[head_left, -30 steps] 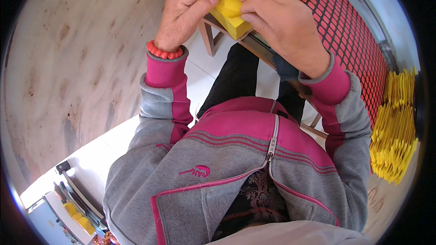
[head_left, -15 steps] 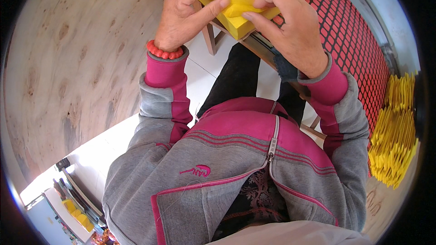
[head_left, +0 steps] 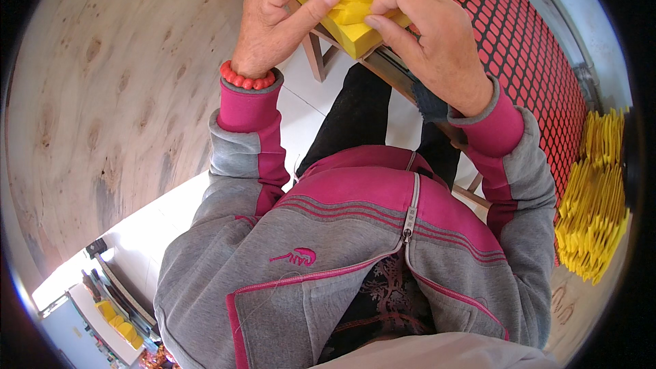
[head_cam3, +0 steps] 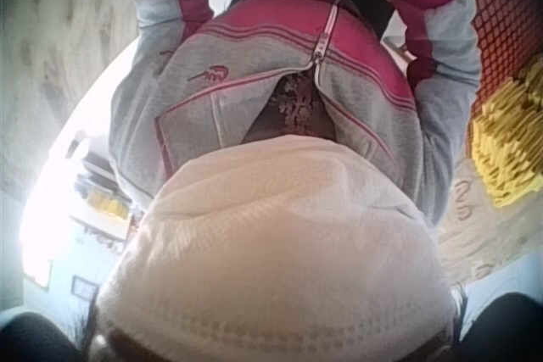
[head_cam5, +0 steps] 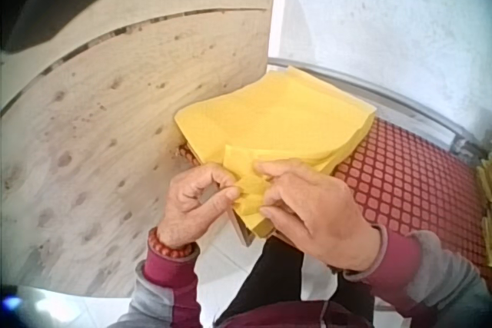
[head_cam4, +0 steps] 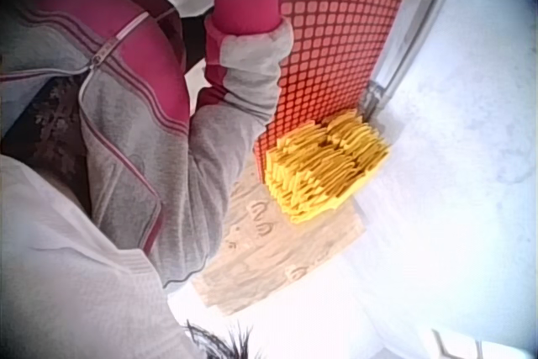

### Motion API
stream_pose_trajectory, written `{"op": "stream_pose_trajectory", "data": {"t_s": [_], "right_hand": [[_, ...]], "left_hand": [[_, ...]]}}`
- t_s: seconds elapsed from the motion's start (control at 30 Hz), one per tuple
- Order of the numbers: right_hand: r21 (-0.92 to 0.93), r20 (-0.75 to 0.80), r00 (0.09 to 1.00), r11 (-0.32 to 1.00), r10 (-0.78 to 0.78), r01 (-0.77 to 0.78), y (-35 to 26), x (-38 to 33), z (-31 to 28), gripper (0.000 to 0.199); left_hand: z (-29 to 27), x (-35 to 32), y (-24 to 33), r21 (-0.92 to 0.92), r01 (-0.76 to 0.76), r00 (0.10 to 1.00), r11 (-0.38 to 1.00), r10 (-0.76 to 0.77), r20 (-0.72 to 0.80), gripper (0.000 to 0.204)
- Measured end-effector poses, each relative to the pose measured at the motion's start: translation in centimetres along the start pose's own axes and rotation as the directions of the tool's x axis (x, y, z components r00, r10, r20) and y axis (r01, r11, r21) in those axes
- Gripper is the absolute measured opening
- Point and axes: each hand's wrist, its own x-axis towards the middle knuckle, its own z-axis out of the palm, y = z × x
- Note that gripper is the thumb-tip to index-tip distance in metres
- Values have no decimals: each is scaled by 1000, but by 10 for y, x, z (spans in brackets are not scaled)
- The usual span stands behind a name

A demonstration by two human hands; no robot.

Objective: The person folds yellow paper sheets by hand on a patterned table, aligning edges and creasing folds. The person stacks the folded sheets into a growing pile on the table.

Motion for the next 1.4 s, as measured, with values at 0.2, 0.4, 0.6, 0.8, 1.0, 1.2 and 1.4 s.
{"op": "stream_pose_trajectory", "data": {"t_s": [0.2,0.4,0.6,0.8,1.0,1.2,1.4], "right_hand": [[-7,31,998,998,62,-62,-2,0,-1,16],[118,11,972,965,235,-235,-6,-1,1,17],[-58,-1,1000,998,23,-23,-4,0,1,15],[-110,28,1000,994,-4,7,-2,-1,2,14],[-55,15,999,998,37,-36,-2,0,2,15],[3,6,997,997,80,-80,-2,-1,3,17],[95,-1,983,978,184,-184,-4,-4,3,19]], "left_hand": [[-1,0,1,204,-167,986,965,168,11,17],[1,1,1,195,-103,994,975,105,2,12],[5,2,1,69,-84,996,994,86,-24,9],[3,2,-1,107,-93,996,990,94,-8,9],[2,1,-3,82,-90,996,993,92,-16,8],[-3,1,1,32,-120,993,992,120,7,11],[-1,1,3,237,-130,991,963,122,51,15]]}}
